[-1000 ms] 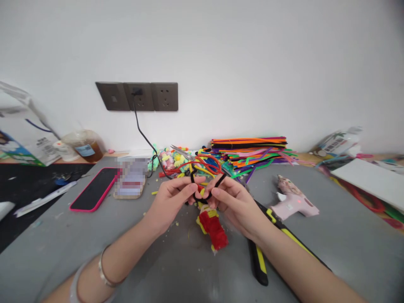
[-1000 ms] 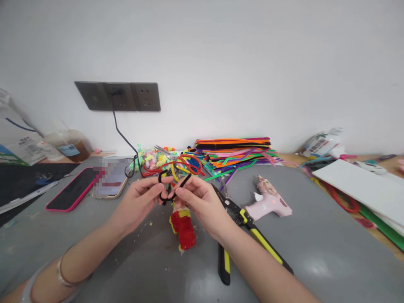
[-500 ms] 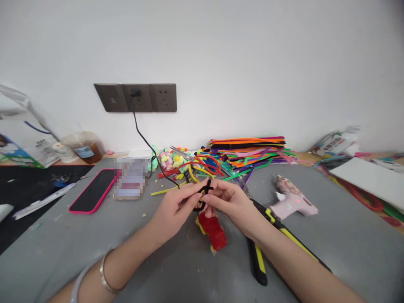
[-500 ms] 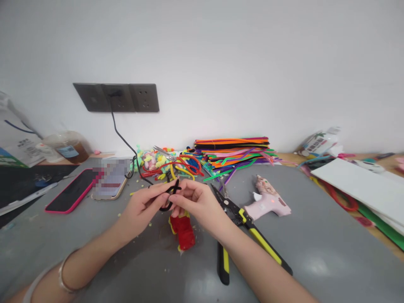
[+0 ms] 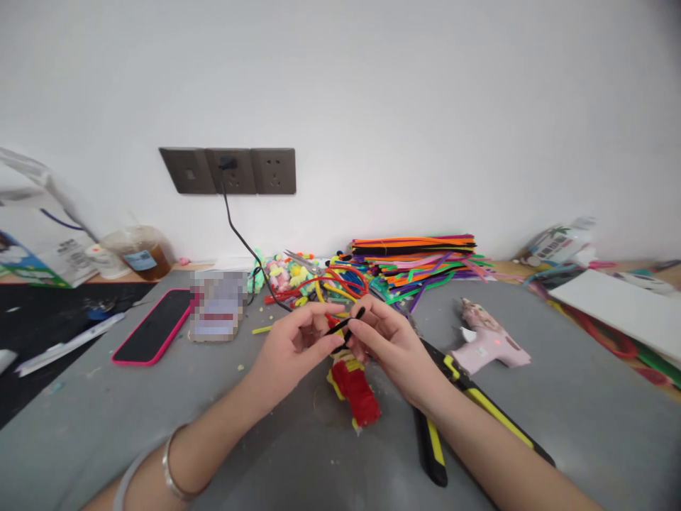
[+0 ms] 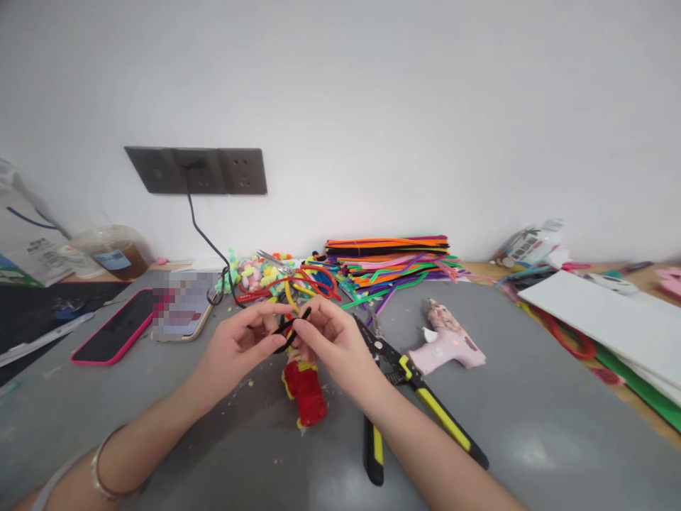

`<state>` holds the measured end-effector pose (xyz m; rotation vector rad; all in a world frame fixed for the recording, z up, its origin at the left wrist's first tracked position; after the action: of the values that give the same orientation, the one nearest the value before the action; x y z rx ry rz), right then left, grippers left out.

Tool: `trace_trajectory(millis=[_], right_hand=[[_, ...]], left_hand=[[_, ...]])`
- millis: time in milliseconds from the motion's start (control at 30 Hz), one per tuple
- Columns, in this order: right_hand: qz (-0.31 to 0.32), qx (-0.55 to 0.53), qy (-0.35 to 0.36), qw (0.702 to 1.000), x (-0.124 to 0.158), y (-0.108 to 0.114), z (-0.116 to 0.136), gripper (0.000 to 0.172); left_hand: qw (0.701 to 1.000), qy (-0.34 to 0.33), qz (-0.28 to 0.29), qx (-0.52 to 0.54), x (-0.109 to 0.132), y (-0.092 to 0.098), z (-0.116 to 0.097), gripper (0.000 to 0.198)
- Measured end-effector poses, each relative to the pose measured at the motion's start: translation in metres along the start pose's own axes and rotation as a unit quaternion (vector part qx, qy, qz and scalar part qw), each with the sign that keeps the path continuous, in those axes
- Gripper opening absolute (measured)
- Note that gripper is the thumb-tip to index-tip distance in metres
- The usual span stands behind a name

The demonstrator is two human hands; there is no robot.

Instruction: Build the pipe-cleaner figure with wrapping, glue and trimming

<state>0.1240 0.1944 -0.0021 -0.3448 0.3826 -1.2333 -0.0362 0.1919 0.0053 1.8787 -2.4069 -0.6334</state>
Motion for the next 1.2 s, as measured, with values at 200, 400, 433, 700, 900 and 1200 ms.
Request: trace_trajectory(millis=[200,400,433,700,900,1200], right_hand=[[0.008,-0.013,-0.025,1.0,-0.001,0.0,0.0,0.043],[0.022,0.08,-0.009,0.997,-0.002,-0.002,-0.003,0.037],[0.028,0.083,-0.019,0.996,-0.002,-0.003,-0.004,0.037],[0.058,0.029,-0.106,0.992,-0.002,0.0,-0.005,0.045],[0.085,0.006,-0.172,0.981,0.0,0.001,-0.007,0.044],[0.128,0.039,-0.215,0.967,0.005,0.001,-0.009,0.044]], left_hand=[[0.987,0.056,-0.01,0.147,-0.003,-0.003,0.008,0.03],[0.989,0.028,-0.098,0.111,-0.006,0.009,0.009,0.027],[0.989,0.025,-0.104,0.101,-0.006,0.011,0.009,0.026],[0.991,0.051,-0.109,0.051,-0.007,0.018,0.021,0.025],[0.988,0.061,-0.113,0.091,-0.007,0.015,0.018,0.023],[0.972,0.133,-0.088,0.172,-0.007,0.008,0.009,0.029]])
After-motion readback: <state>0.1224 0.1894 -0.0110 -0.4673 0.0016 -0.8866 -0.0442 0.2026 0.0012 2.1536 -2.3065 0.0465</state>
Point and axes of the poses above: each hand's wrist, its own x-axis away from the middle knuckle, its own y-axis out of the back of the hand, z = x × y, the point moved 4 cm from there along -x, towards the middle knuckle, and after that the axes turned 15 degrees about -x, right-handed, at the moved point
